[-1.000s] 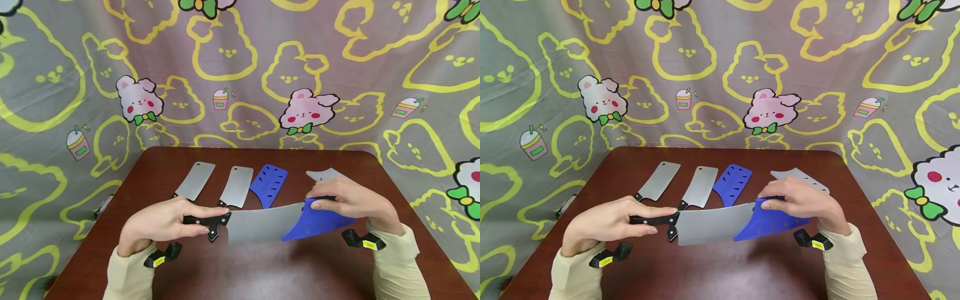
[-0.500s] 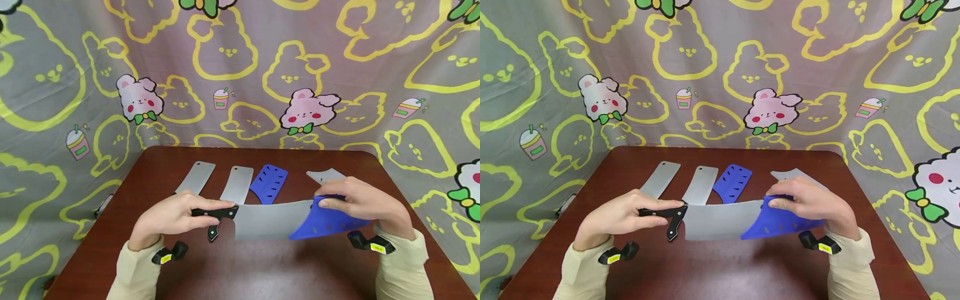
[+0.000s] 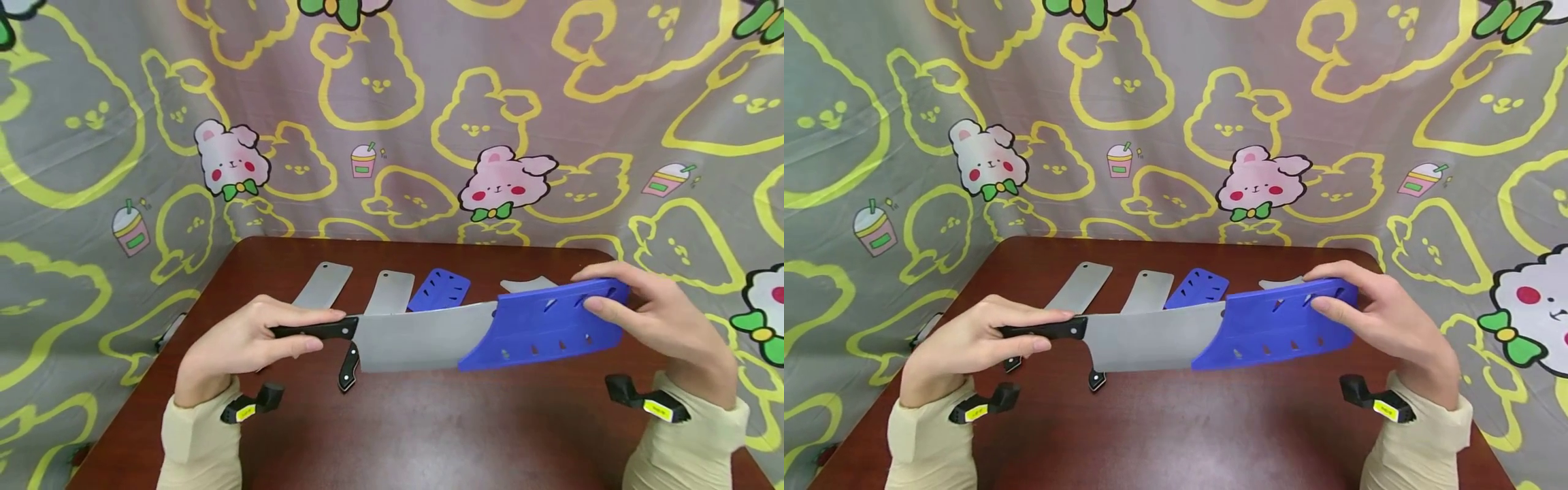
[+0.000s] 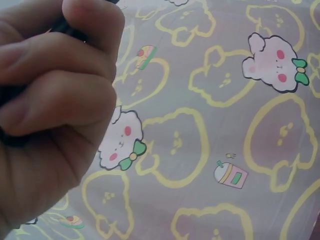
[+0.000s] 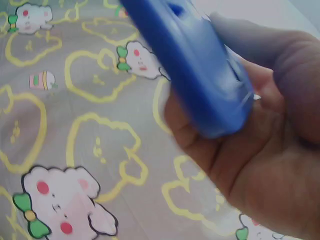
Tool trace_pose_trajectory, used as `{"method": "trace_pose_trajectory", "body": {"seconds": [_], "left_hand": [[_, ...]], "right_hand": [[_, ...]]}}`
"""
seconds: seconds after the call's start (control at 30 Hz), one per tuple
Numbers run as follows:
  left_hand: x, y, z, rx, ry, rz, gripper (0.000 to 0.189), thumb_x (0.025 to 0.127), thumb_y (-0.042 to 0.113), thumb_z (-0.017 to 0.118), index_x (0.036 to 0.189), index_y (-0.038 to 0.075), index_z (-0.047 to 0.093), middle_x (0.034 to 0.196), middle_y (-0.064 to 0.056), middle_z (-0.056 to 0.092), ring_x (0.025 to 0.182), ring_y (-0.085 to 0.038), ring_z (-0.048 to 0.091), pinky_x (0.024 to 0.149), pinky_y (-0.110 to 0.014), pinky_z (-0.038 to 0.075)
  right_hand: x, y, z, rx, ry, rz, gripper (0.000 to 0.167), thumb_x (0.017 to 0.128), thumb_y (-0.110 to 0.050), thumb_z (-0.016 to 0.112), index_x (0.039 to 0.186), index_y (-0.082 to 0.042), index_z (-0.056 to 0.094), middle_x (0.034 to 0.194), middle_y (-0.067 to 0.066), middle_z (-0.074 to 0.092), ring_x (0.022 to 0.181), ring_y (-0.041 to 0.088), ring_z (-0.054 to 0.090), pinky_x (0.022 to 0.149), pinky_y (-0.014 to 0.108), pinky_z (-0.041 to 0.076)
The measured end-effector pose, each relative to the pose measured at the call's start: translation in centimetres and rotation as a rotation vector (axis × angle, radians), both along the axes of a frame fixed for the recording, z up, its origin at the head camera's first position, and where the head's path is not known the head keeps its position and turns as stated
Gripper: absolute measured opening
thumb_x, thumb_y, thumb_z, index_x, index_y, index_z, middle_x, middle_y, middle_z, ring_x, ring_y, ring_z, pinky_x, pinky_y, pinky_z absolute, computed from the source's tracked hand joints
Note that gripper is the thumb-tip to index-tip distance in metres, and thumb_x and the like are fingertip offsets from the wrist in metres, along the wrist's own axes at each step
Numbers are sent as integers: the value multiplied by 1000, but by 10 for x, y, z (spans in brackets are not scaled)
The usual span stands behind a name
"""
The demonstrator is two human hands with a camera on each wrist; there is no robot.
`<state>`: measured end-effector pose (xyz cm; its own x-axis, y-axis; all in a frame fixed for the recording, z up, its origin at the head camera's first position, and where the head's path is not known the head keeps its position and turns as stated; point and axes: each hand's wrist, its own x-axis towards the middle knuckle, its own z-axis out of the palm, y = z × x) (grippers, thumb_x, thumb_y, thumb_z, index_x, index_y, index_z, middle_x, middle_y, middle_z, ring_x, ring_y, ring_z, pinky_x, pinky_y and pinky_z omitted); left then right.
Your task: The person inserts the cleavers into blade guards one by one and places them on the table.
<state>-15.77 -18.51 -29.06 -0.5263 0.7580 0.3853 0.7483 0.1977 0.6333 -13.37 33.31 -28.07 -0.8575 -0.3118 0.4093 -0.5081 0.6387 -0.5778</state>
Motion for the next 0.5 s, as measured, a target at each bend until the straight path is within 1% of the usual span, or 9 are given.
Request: {"method": "trace_pose_trajectory", "body": {"seconds": [0.07,0.13,0.17,0.23,0.3,0.4,0.5], "left_hand": [[0,-3,0,65,19,-18,49,84,-4,71,130,10,64,64,10,52,51,3,33,46,-12,30],[1,-5,0,127,40,-41,52,81,-11,70,129,7,64,65,8,55,52,2,37,46,-11,29],[1,-5,0,153,58,-54,53,79,-13,70,129,5,64,63,6,53,52,0,40,46,-11,29],[2,-6,1,175,67,-57,54,78,-15,69,129,4,63,62,6,54,54,0,44,46,-11,30],[2,-5,1,165,63,-48,54,80,-14,68,130,5,63,63,6,55,55,-1,47,47,-12,31],[3,-5,2,139,33,-11,52,82,-12,67,130,9,63,64,8,58,56,-1,50,45,-13,33],[4,-5,3,133,13,5,51,84,-11,67,131,10,63,66,8,60,57,-2,51,45,-14,34]], "right_hand": [[0,-2,0,-123,55,43,45,82,15,65,124,-1,60,101,-12,67,73,4,68,63,15,52],[-1,-6,-1,-286,100,139,45,83,20,60,126,8,55,99,-6,69,73,6,71,64,15,55],[-2,-9,-1,-364,120,189,44,84,21,57,127,11,53,99,-3,69,73,6,71,64,15,55],[-5,-15,-3,-541,147,322,41,88,21,51,129,16,48,95,5,70,74,11,73,63,19,56],[-7,-21,-4,-677,172,402,38,92,17,47,129,18,46,92,10,69,73,15,74,61,21,57],[-10,-31,-6,-800,205,448,34,94,16,44,127,18,46,88,13,67,71,18,73,57,24,57],[-12,-40,-5,-847,220,438,31,94,16,44,125,18,48,87,13,66,70,19,73,56,25,56]]}}
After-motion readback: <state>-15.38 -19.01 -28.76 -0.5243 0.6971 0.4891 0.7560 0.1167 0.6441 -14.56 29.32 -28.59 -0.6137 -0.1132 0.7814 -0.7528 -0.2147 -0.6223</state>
